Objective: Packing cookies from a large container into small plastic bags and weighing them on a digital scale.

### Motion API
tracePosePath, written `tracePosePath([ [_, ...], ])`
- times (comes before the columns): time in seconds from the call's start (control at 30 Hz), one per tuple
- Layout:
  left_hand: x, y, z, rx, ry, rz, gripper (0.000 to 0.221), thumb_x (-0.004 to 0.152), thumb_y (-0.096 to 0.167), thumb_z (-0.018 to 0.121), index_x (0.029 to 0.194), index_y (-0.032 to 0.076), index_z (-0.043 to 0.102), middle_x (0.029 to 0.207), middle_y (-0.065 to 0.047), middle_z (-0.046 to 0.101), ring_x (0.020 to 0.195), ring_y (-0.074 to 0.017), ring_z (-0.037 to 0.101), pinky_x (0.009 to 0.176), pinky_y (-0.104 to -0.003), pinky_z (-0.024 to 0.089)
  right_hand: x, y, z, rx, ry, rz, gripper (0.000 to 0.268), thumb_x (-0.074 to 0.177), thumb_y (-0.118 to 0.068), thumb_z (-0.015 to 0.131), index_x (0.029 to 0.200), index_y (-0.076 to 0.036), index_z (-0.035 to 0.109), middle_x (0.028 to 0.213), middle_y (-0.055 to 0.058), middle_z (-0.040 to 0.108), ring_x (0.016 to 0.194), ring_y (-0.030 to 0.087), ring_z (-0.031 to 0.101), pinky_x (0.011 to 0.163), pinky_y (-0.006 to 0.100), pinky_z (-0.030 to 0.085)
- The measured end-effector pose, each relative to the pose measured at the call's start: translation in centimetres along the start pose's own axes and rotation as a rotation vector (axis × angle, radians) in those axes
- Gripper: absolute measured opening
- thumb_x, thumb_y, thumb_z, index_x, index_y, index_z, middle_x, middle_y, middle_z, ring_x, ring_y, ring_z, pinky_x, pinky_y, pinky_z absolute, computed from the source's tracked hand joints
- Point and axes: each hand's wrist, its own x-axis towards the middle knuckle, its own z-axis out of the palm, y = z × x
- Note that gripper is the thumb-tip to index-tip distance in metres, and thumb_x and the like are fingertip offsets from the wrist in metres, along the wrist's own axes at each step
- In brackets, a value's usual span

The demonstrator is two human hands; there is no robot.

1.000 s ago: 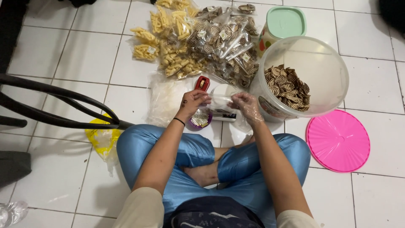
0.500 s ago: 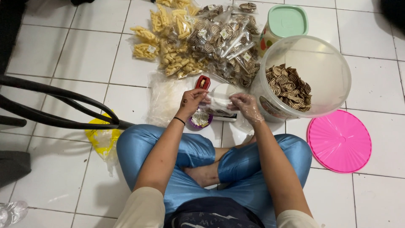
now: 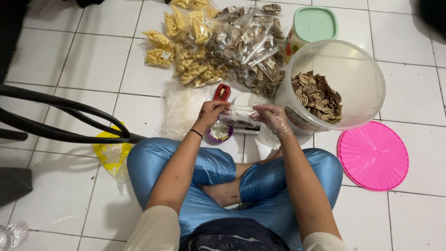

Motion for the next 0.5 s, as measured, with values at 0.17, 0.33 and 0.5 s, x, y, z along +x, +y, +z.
tracePosePath([
  [0.17, -0.4, 1.6, 0.6, 0.002, 0.007, 0.023, 0.024, 0.086, -0.004, 0.07, 0.109, -0.003, 0.076, 0.084, -0.019, 0.075, 0.076, -0.0206, 0.075, 0.073, -0.03, 0.061, 0.0, -0.1, 0.2, 0.032, -0.017, -0.027, 0.027, 0.089, 0.006, 0.067, 0.115, 0.013, 0.068, 0.093, 0.031, 0.071, 0.085, 0.038, 0.075, 0.083, 0.052, 0.065],
  [0.33, -0.4, 0.9, 0.4, 0.041, 0.042, -0.026, 0.022, 0.085, -0.001, 0.078, 0.107, 0.0, 0.078, 0.087, -0.019, 0.077, 0.076, -0.0177, 0.075, 0.071, -0.023, 0.06, -0.7, -1.3, 1.6, -0.099, 0.021, -0.028, 0.025, 0.087, 0.006, 0.073, 0.112, 0.012, 0.069, 0.092, 0.024, 0.073, 0.083, 0.032, 0.076, 0.079, 0.044, 0.066],
  [0.5, -0.4, 0.7, 0.4, -0.03, 0.047, -0.043, 0.032, 0.083, -0.004, 0.081, 0.114, 0.0, 0.075, 0.089, -0.018, 0.076, 0.078, -0.0202, 0.076, 0.071, -0.028, 0.062, -0.5, -1.4, 1.4, -0.176, 0.029, -0.059, 0.036, 0.086, 0.006, 0.076, 0.121, 0.011, 0.066, 0.089, 0.027, 0.071, 0.082, 0.039, 0.075, 0.075, 0.049, 0.066],
])
